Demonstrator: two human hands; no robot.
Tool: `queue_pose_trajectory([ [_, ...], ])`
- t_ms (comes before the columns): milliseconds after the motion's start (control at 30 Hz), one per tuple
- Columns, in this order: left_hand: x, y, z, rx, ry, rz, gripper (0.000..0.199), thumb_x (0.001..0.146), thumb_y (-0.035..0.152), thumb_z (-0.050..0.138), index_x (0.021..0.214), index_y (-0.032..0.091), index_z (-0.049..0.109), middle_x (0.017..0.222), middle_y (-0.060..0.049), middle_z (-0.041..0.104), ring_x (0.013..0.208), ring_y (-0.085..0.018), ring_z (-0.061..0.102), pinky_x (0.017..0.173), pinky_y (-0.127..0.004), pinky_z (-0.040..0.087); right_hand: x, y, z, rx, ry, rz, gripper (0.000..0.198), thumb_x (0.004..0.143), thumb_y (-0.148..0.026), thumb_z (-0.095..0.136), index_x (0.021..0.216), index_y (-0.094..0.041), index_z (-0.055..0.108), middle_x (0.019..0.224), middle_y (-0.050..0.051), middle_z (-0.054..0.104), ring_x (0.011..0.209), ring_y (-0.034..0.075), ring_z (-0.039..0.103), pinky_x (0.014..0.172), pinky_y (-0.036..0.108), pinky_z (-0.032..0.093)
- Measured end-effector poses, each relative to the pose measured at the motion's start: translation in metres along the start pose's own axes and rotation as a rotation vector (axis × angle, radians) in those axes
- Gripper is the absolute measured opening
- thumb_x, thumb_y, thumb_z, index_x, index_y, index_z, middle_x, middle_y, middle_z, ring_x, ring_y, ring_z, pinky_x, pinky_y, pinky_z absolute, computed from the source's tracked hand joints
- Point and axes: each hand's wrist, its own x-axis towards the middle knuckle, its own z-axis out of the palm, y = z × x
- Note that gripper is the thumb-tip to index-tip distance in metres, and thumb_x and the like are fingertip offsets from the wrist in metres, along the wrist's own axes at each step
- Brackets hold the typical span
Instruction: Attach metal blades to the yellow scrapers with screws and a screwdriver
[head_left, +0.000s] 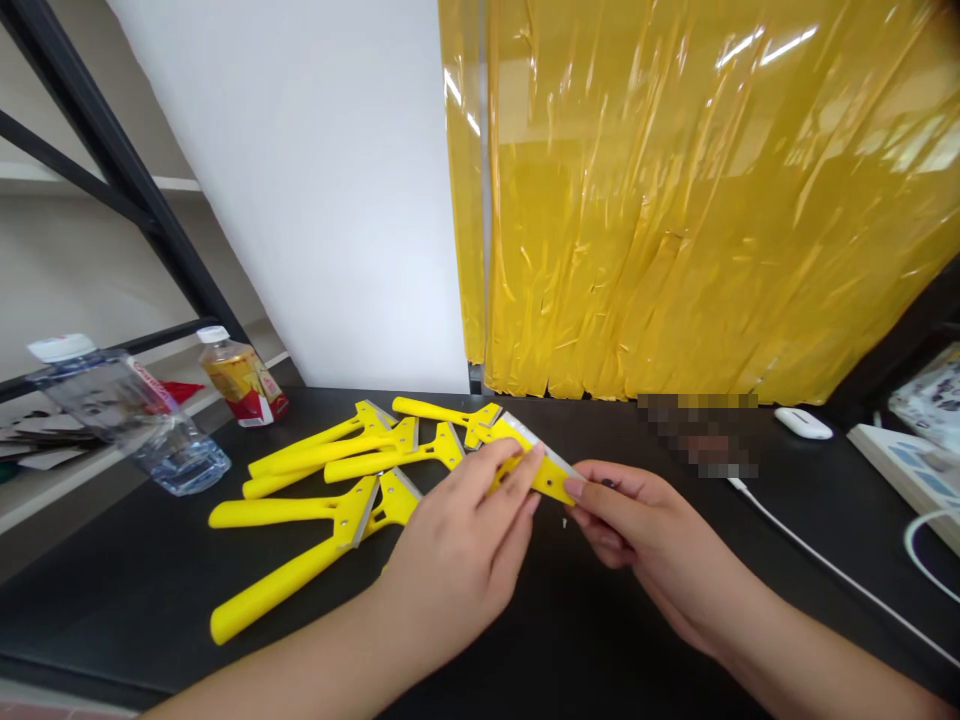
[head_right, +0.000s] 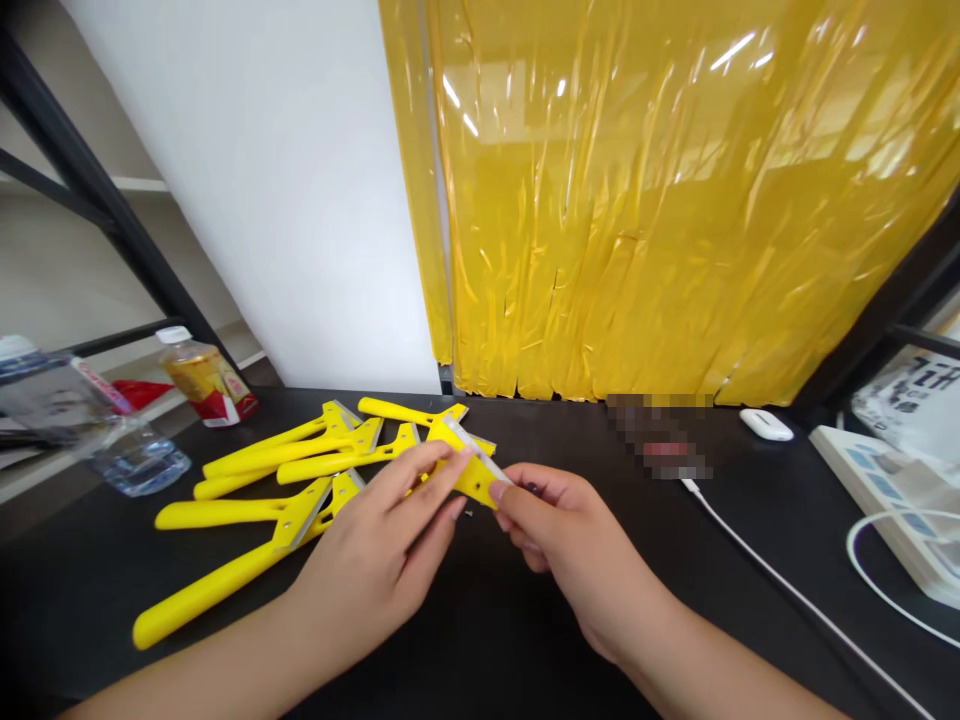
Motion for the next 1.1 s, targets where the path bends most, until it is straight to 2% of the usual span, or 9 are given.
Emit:
queue_pose_trajectory([
  [67,0.002,-0.001,0.001,-0.216,0.068,-0.196,0.064,0.102,0.027,0.058,0.162,0.037,0.037,0.148,-0.011,0.052,0.128,-0.027,0.060,0.108,-0.044,0.053,0.001,-0.001,-0.002,0.008,-0.005,-0.023,0.039,0.088,-0.049,0.077,0.073,-0.018,0.058,0.067,-0.004,0.041,0.060,0.010,0.024,0.053,0.028,0.016],
  [167,0.007,-0.001,0.001,-0.643,0.136,-0.544,0.083,0.096,0.040,0.070,0.164,0.040,0.023,0.144,-0.009,0.050,0.102,-0.019,0.066,0.078,-0.034,0.063,0.002,-0.001,-0.005,-0.001,-0.006,-0.049,0.039,0.088,-0.051,0.077,0.074,-0.019,0.060,0.065,-0.005,0.037,0.060,0.010,0.023,0.053,0.030,0.015],
  [267,0.013,0.001,-0.001,-1.003,0.049,-0.714,0.085,0.090,0.045,0.077,0.160,0.031,0.031,0.113,-0.006,0.064,0.074,-0.014,0.062,0.055,-0.025,0.054,0.003,-0.001,-0.008,-0.039,-0.018,-0.080,0.038,0.091,-0.050,0.075,0.076,-0.018,0.062,0.065,-0.005,0.038,0.061,0.010,0.025,0.054,0.030,0.016],
  [367,0.014,0.003,-0.002,-1.165,-0.100,-0.742,0.044,0.092,0.048,0.074,0.121,0.017,0.063,0.070,0.003,0.059,0.054,-0.009,0.051,0.050,-0.021,0.042,0.004,-0.001,-0.008,-0.087,-0.060,-0.090,0.039,0.094,-0.052,0.072,0.077,-0.018,0.063,0.065,-0.005,0.037,0.061,0.010,0.025,0.054,0.030,0.017],
  [433,0.012,0.005,-0.001,-1.193,-0.117,-0.735,0.035,0.091,0.048,0.075,0.091,0.015,0.064,0.061,0.004,0.054,0.049,-0.006,0.045,0.048,-0.020,0.037,0.003,0.000,-0.009,-0.111,-0.092,-0.093,0.040,0.095,-0.054,0.070,0.079,-0.018,0.064,0.066,-0.005,0.036,0.061,0.010,0.025,0.055,0.030,0.017],
  [500,0.010,0.007,0.001,-1.192,-0.084,-0.722,0.038,0.089,0.047,0.078,0.079,0.016,0.061,0.060,0.004,0.053,0.049,-0.006,0.044,0.048,-0.021,0.035,0.003,0.000,-0.009,-0.130,-0.107,-0.095,0.041,0.096,-0.056,0.068,0.080,-0.019,0.063,0.066,-0.005,0.035,0.061,0.011,0.024,0.055,0.030,0.018],
  [633,0.009,0.009,0.002,-1.183,-0.035,-0.701,0.037,0.088,0.047,0.079,0.076,0.016,0.062,0.059,0.003,0.052,0.050,-0.007,0.044,0.049,-0.022,0.035,0.004,-0.001,-0.010,-0.259,-0.068,-0.121,0.046,0.096,-0.061,0.065,0.076,-0.020,0.059,0.068,-0.004,0.039,0.062,0.012,0.027,0.056,0.030,0.020],
  [767,0.009,0.007,0.000,-1.194,-0.067,-0.697,0.036,0.090,0.047,0.076,0.079,0.016,0.063,0.061,0.003,0.053,0.051,-0.008,0.044,0.050,-0.023,0.036,0.002,-0.003,-0.011,-0.476,0.000,-0.234,0.049,0.097,-0.062,0.060,0.071,-0.021,0.056,0.066,-0.002,0.042,0.065,0.014,0.034,0.059,0.030,0.025],
  [1100,0.012,0.002,-0.003,-1.188,-0.147,-0.653,0.036,0.095,0.047,0.071,0.078,0.017,0.059,0.058,0.004,0.051,0.049,-0.007,0.043,0.050,-0.022,0.032,-0.001,-0.005,-0.012,-0.664,-0.025,-0.332,0.044,0.104,-0.057,0.051,0.077,-0.023,0.055,0.070,-0.002,0.047,0.066,0.015,0.041,0.059,0.029,0.031],
])
